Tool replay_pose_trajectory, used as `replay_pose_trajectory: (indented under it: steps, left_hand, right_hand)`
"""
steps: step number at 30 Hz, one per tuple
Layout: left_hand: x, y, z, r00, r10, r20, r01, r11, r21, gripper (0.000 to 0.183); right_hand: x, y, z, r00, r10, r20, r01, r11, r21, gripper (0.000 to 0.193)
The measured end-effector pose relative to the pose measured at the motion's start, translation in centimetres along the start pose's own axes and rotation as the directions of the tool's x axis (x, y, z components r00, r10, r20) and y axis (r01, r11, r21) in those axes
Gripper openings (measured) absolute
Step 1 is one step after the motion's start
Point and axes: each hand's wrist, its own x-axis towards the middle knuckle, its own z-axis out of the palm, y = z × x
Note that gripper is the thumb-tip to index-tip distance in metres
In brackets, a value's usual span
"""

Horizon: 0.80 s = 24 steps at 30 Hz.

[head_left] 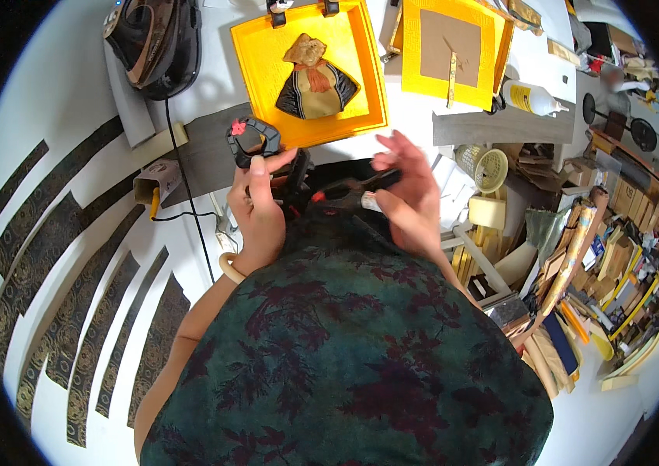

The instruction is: The person places a printed image into a yellow frame, then secures it using multiple black clamps. They retrieve clamps from a nearby container, attach them to the frame edges, and later retrieve a backing board from a shelf to complete the assembly.

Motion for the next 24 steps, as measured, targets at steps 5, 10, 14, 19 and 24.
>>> replay_pose_trajectory:
  steps: [5, 10, 14, 19, 24]
  left_hand:
    - [-1.7, -1.8, 0.0, 0.892, -0.284, 0.351, 0.338, 0.936, -0.101, 0.04]
    - [-3.7, -2.8, 1.1, 0.914, -0.199, 0.353, 0.228, 0.973, -0.04, 0.027]
    - [-5.6, -3.1, 3.4, 0.941, -0.258, 0.219, 0.265, 0.964, -0.002, 0.019]
    - [-7.4, -5.8, 4.4, 0.981, -0.089, 0.17, 0.085, 0.996, 0.03, 0.02]
    - [-7.2, -7.4, 3.4, 0.975, -0.221, 0.02, 0.221, 0.975, -0.036, 0.029]
  right_hand:
    - [0.6, -1.0, -1.2, 0.851, -0.355, 0.386, 0.429, 0.895, -0.123, 0.092]
    - [0.0, 0.0, -1.9, 0.928, -0.217, 0.303, 0.22, 0.975, 0.025, 0.093]
    - [-1.1, 0.7, -2.8, 0.96, -0.048, 0.277, -0.026, 0.966, 0.258, 0.072]
    - [-1.2, 1.0, -3.7, 0.965, 0.162, 0.204, -0.225, 0.912, 0.342, 0.055]
    - [3.3, 2.3, -3.5, 0.871, -0.48, -0.102, 0.489, 0.867, 0.094, 0.042]
